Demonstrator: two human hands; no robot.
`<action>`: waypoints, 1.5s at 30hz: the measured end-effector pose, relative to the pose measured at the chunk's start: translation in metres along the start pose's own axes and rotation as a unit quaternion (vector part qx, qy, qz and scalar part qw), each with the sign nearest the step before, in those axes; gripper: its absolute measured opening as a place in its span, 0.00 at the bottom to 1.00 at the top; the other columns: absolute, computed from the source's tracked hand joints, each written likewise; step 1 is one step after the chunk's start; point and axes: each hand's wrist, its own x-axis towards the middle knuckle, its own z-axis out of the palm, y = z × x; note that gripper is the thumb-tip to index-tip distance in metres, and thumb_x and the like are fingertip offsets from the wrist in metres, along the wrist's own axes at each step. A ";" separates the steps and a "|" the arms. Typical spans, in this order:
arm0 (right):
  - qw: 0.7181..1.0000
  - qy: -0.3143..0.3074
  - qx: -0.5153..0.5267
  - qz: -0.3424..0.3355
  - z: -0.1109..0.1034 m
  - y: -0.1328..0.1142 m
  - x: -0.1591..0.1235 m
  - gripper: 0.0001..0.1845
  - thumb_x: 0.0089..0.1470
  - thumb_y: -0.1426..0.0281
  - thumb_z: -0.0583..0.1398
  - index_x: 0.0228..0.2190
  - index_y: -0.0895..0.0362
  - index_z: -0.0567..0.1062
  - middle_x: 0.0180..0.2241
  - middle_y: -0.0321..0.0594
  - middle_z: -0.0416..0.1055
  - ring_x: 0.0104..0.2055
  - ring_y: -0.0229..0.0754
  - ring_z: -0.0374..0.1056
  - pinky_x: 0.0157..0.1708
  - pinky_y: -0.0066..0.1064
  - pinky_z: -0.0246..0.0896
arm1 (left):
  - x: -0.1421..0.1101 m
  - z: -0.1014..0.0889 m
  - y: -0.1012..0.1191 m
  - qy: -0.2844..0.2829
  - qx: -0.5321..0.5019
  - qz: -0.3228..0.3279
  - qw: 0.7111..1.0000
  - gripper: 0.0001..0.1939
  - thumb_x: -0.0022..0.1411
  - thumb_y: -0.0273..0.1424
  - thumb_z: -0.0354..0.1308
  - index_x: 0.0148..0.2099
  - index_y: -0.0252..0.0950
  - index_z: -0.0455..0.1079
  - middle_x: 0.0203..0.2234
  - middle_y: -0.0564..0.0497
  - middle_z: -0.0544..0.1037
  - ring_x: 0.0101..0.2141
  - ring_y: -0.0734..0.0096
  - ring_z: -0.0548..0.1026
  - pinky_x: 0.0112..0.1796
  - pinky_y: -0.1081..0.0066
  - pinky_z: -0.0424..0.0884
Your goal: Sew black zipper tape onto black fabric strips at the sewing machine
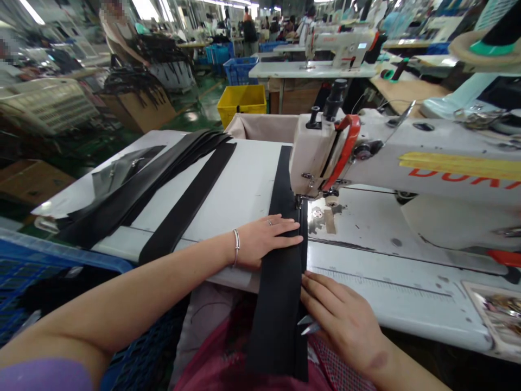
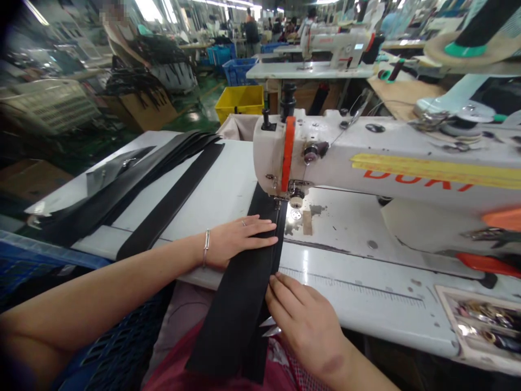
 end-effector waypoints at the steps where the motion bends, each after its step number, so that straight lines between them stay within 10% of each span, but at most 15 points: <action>1: 1.000 0.002 0.001 0.000 -0.001 0.001 0.001 0.18 0.62 0.73 0.48 0.44 0.63 0.75 0.47 0.46 0.73 0.51 0.49 0.66 0.44 0.38 0.69 | 0.000 0.000 0.000 0.001 -0.001 0.000 1.000 0.46 0.50 0.34 0.62 0.68 0.37 0.47 0.67 0.43 0.47 0.65 0.54 0.47 0.64 0.54 0.41; 25: 0.999 -0.018 0.023 0.018 0.002 0.015 0.007 0.14 0.59 0.77 0.54 0.44 0.63 0.74 0.43 0.44 0.74 0.47 0.47 0.67 0.45 0.38 0.67 | 0.002 0.004 -0.004 0.002 -0.011 0.013 1.000 0.50 0.45 0.35 0.64 0.68 0.35 0.47 0.66 0.42 0.49 0.64 0.53 0.49 0.63 0.52 0.44; 32: 0.999 -0.007 0.022 0.035 0.004 0.022 0.012 0.15 0.58 0.79 0.53 0.45 0.61 0.74 0.44 0.43 0.74 0.47 0.45 0.68 0.46 0.37 0.67 | 0.002 0.005 0.002 0.072 -0.015 0.016 0.997 0.29 0.66 0.44 0.50 0.64 0.34 0.57 0.62 0.40 0.59 0.62 0.54 0.56 0.61 0.51 0.51; 45: 0.994 -0.056 -0.013 0.089 0.010 0.060 0.035 0.14 0.51 0.77 0.59 0.42 0.58 0.75 0.47 0.41 0.73 0.49 0.45 0.68 0.52 0.37 0.63 | 0.003 0.010 0.011 0.090 0.012 -0.011 0.996 0.23 0.70 0.35 0.44 0.62 0.29 0.60 0.60 0.40 0.63 0.60 0.58 0.60 0.62 0.55 0.53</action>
